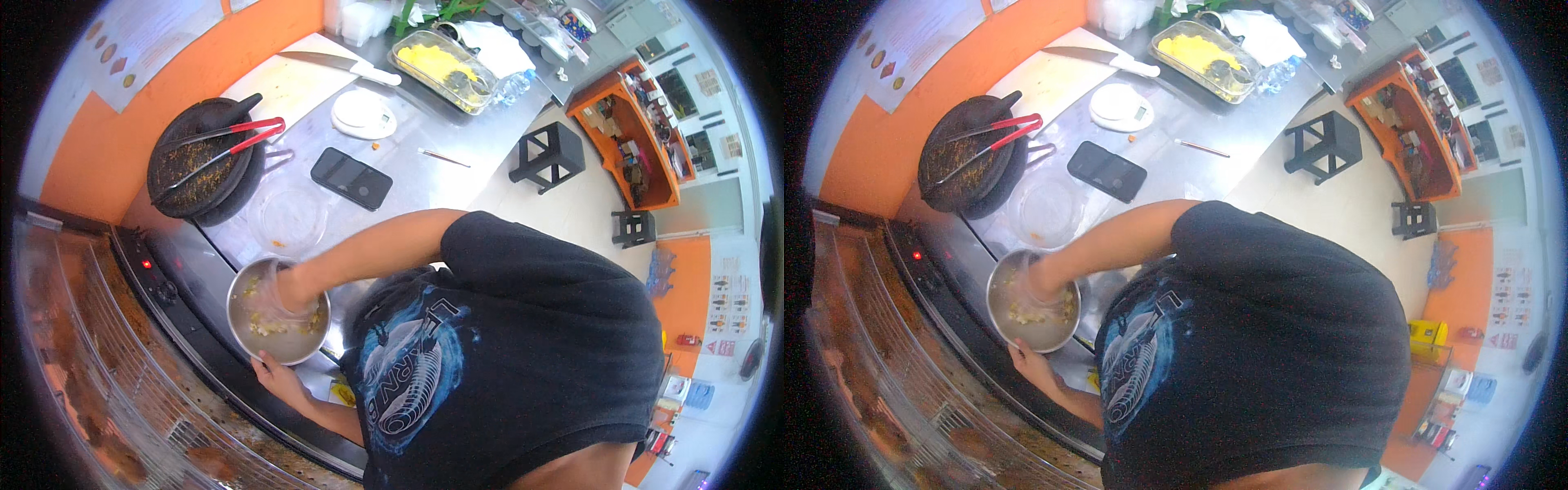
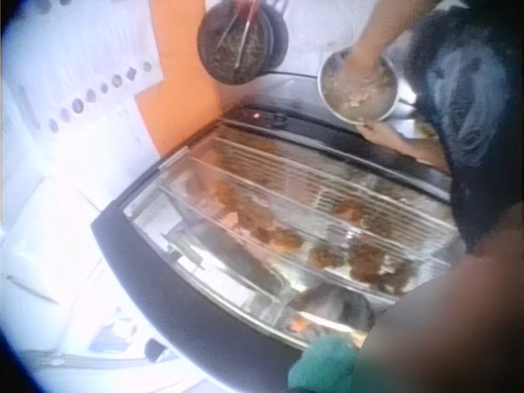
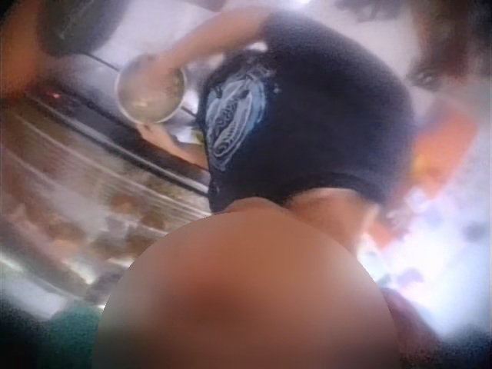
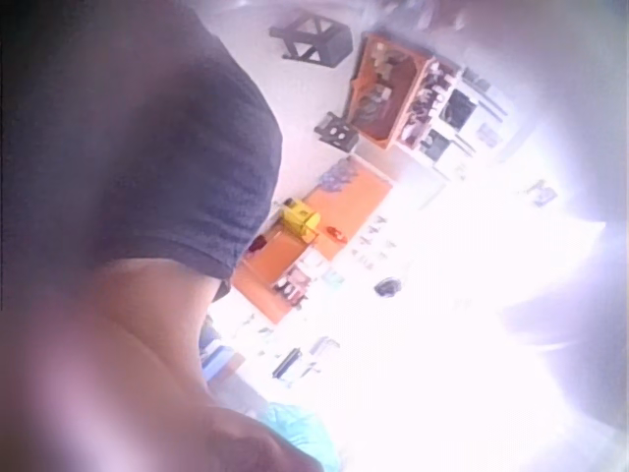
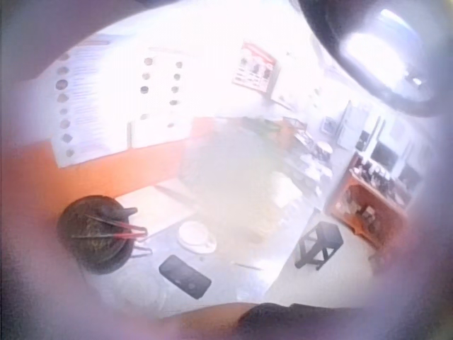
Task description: The person mixes a yellow ingredient into white rice in a metal bowl, then transfers the mixture into a paper cup. They add a brown crumbly topping and a yellow crumbly topping, then place a seaweed sheet on top. The person handles the ingredients by hand while wearing disposable gloves.
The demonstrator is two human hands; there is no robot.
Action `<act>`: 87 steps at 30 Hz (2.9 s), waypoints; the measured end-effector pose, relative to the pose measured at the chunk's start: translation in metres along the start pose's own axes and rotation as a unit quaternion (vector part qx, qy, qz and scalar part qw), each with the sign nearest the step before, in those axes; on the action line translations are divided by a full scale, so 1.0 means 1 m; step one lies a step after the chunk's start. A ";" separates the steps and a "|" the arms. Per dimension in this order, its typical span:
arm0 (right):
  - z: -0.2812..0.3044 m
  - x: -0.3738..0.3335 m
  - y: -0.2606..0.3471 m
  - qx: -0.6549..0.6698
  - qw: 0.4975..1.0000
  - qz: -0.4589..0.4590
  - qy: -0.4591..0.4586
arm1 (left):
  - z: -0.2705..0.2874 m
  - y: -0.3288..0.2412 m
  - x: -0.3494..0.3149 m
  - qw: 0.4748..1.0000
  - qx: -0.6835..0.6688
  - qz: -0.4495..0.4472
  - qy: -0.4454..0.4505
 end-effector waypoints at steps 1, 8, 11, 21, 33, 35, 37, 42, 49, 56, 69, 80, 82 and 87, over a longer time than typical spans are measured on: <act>-0.011 -0.002 0.004 0.009 1.000 0.001 0.004 | 0.000 -0.001 0.000 1.000 0.031 -0.002 -0.002; -0.008 0.004 -0.003 0.206 0.966 -0.154 0.024 | 0.000 -0.007 0.001 0.998 0.047 -0.026 0.016; 0.027 0.002 0.001 0.155 0.987 -0.032 0.005 | 0.000 -0.005 0.000 1.000 0.008 -0.019 0.011; -0.025 -0.013 0.006 0.028 0.998 0.008 0.058 | -0.001 -0.008 -0.003 0.998 0.056 -0.020 0.018; -0.006 -0.001 -0.007 0.062 0.982 -0.137 0.112 | -0.010 -0.008 -0.011 0.997 -0.038 0.059 0.019; -0.021 0.004 -0.010 0.101 0.973 -0.150 0.144 | -0.007 -0.009 -0.011 0.996 -0.035 0.079 0.009; -0.022 0.017 -0.019 0.115 0.959 -0.140 0.219 | -0.007 -0.009 -0.014 0.995 -0.024 0.093 0.002; 0.004 0.017 -0.004 0.020 0.956 -0.027 0.293 | -0.009 -0.010 -0.021 0.993 -0.070 0.096 -0.029; -0.013 -0.008 -0.002 0.148 0.940 -0.135 0.277 | -0.010 -0.015 -0.015 0.996 -0.004 0.090 -0.013; -0.008 -0.007 0.009 0.017 0.967 -0.124 0.220 | -0.012 -0.012 -0.013 0.998 0.000 0.054 -0.031; 0.016 -0.014 0.033 -0.073 0.997 0.028 0.011 | -0.011 -0.013 -0.007 0.981 0.153 0.058 -0.101; 0.022 -0.004 -0.002 0.046 0.985 0.017 0.164 | -0.012 -0.018 -0.005 0.985 0.152 -0.011 -0.081; 0.039 -0.009 -0.004 0.043 0.972 0.004 0.232 | -0.011 -0.017 -0.006 0.988 0.136 0.013 -0.073; 0.023 -0.031 0.019 -0.067 0.970 -0.069 0.222 | -0.013 0.001 0.001 0.993 0.090 0.035 -0.068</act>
Point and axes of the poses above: each hand's wrist, its own x-axis towards the middle knuckle, its own z-axis out of the back of the hand, y = z × x, the point moved 3 cm from there along x, towards the middle knuckle, and after that the axes turned 1 degree about -z, right-handed, at the moved point
